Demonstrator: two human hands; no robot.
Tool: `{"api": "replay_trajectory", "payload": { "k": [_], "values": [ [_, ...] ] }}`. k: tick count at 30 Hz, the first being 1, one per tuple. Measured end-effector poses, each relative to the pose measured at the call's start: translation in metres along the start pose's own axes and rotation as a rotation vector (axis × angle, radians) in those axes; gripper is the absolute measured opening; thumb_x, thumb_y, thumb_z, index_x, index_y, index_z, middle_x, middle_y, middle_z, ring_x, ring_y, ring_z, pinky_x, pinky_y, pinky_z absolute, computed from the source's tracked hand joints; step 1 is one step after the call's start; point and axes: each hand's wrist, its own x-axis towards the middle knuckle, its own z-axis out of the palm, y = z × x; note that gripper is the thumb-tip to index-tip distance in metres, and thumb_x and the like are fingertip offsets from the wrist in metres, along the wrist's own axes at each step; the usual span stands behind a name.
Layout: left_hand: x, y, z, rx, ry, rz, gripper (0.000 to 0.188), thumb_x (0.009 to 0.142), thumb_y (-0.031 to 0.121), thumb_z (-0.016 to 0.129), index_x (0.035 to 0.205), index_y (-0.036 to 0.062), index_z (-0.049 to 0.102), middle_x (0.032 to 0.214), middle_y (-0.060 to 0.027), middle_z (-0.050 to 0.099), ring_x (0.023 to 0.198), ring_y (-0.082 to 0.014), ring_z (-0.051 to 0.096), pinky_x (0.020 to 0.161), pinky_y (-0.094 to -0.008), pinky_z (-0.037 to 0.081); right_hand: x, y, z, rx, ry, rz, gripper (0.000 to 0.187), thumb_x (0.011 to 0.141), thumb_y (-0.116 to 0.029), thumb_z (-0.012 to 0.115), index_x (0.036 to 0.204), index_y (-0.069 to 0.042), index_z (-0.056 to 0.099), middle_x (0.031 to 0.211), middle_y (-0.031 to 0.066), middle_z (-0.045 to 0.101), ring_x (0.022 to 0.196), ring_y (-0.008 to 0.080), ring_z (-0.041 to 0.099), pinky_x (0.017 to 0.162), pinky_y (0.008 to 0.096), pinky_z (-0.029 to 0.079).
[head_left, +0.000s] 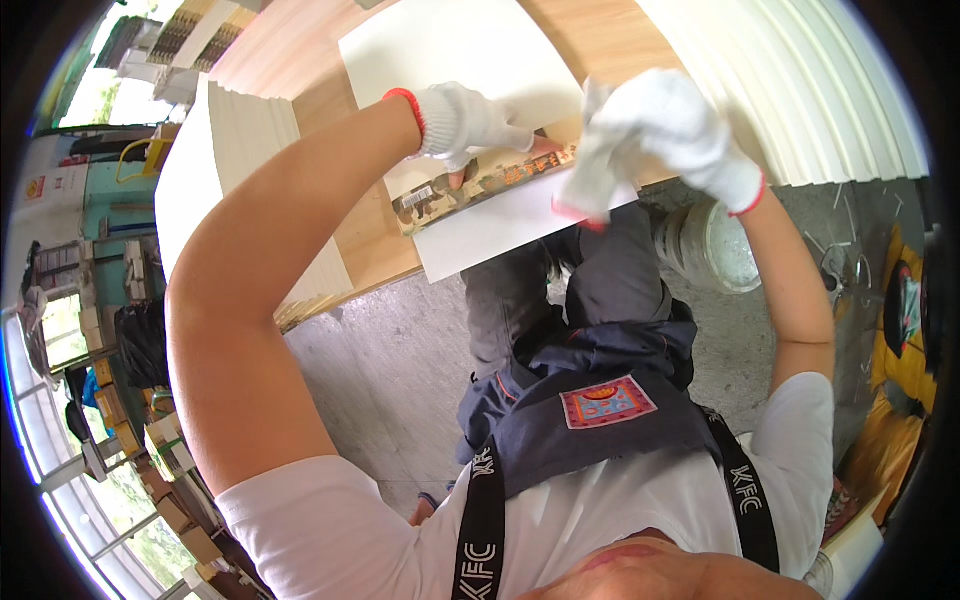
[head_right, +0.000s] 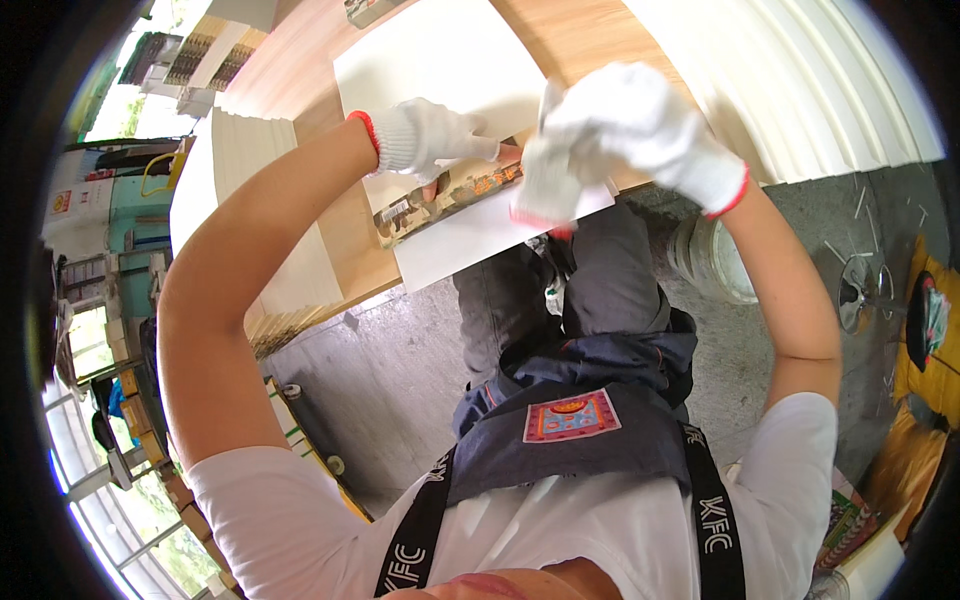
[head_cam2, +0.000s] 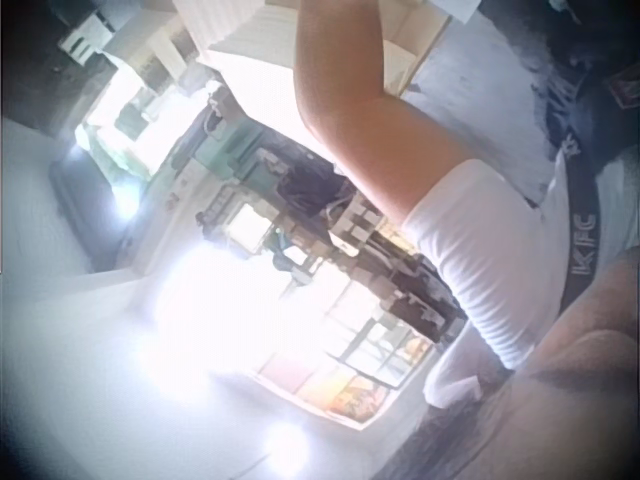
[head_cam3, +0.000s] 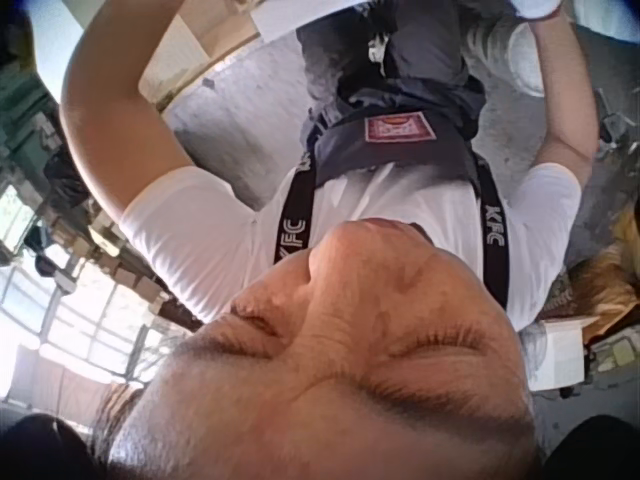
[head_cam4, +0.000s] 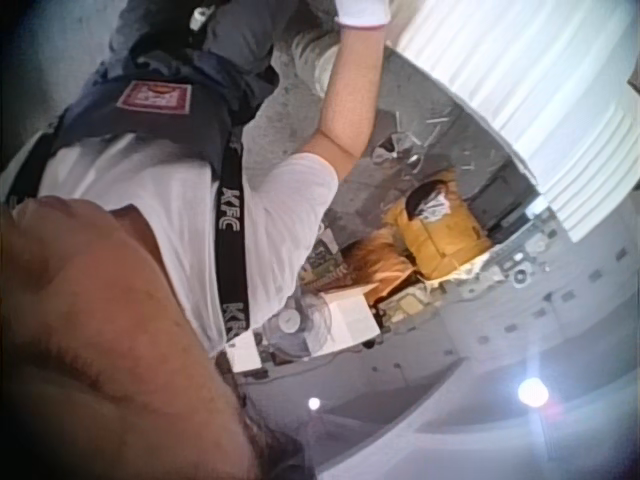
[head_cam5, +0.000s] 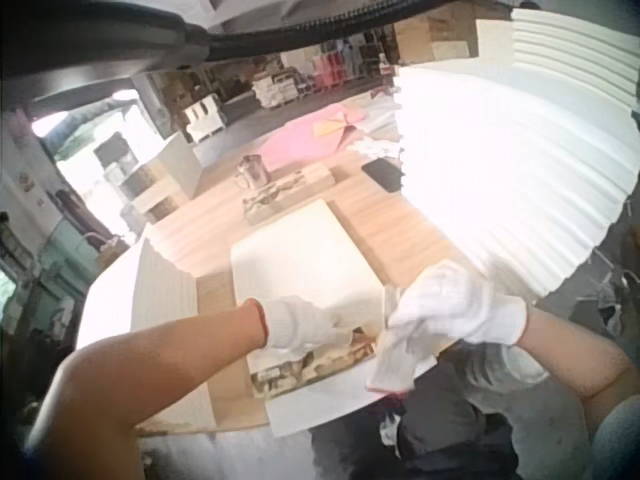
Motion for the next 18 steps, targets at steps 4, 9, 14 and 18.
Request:
{"api": "replay_trajectory", "payload": {
  "k": [4, 9, 14, 18],
  "values": [
    [0.012, -0.002, 0.005, -0.087, -0.019, -0.003, 0.08, 0.069, 0.011, 0.082, 0.138, 0.0309, 0.046, 0.125, -0.0038, 0.06, 0.097, -0.0311, 0.069, 0.079, -0.0453, 0.056, -0.003, -0.003, 0.035, -0.6, -0.101, -0.156, 0.036, 0.071, -0.014, 0.073, 0.107, -0.012, 0.07, 0.089, -0.0007, 0.063, 0.084, 0.0198, 0.063, 0.081, 0.0321, 0.047],
    [-0.007, 0.012, -0.018, -0.251, -0.026, -0.106, 0.091, 0.068, 0.007, 0.084, 0.145, 0.0251, 0.039, 0.125, -0.0075, 0.063, 0.104, -0.0325, 0.067, 0.088, -0.0453, 0.054, 0.015, -0.021, 0.078, -0.637, -0.193, -0.145, 0.023, 0.074, -0.017, 0.071, 0.097, -0.013, 0.069, 0.087, -0.0011, 0.063, 0.08, 0.0175, 0.061, 0.071, 0.0309, 0.049],
    [-0.011, 0.015, -0.01, -0.061, 0.073, 0.03, 0.099, 0.064, 0.005, 0.083, 0.148, 0.0311, 0.036, 0.128, -0.0064, 0.061, 0.1, -0.0329, 0.068, 0.085, -0.0455, 0.056, 0.065, -0.051, 0.159, -0.535, -0.043, -0.09, 0.018, 0.075, -0.018, 0.069, 0.091, -0.009, 0.067, 0.085, 0.005, 0.063, 0.079, 0.0214, 0.062, 0.069, 0.0332, 0.052],
    [-0.014, 0.012, -0.013, -0.112, 0.057, 0.039, 0.106, 0.065, 0.001, 0.078, 0.152, 0.0377, 0.029, 0.129, -0.0043, 0.061, 0.099, -0.0323, 0.068, 0.081, -0.0443, 0.057, 0.101, -0.07, 0.213, -0.472, 0.03, -0.227, 0.02, 0.072, -0.028, 0.07, 0.08, -0.01, 0.067, 0.084, 0.0061, 0.061, 0.08, 0.0241, 0.062, 0.066, 0.0398, 0.053]
  ]
}}
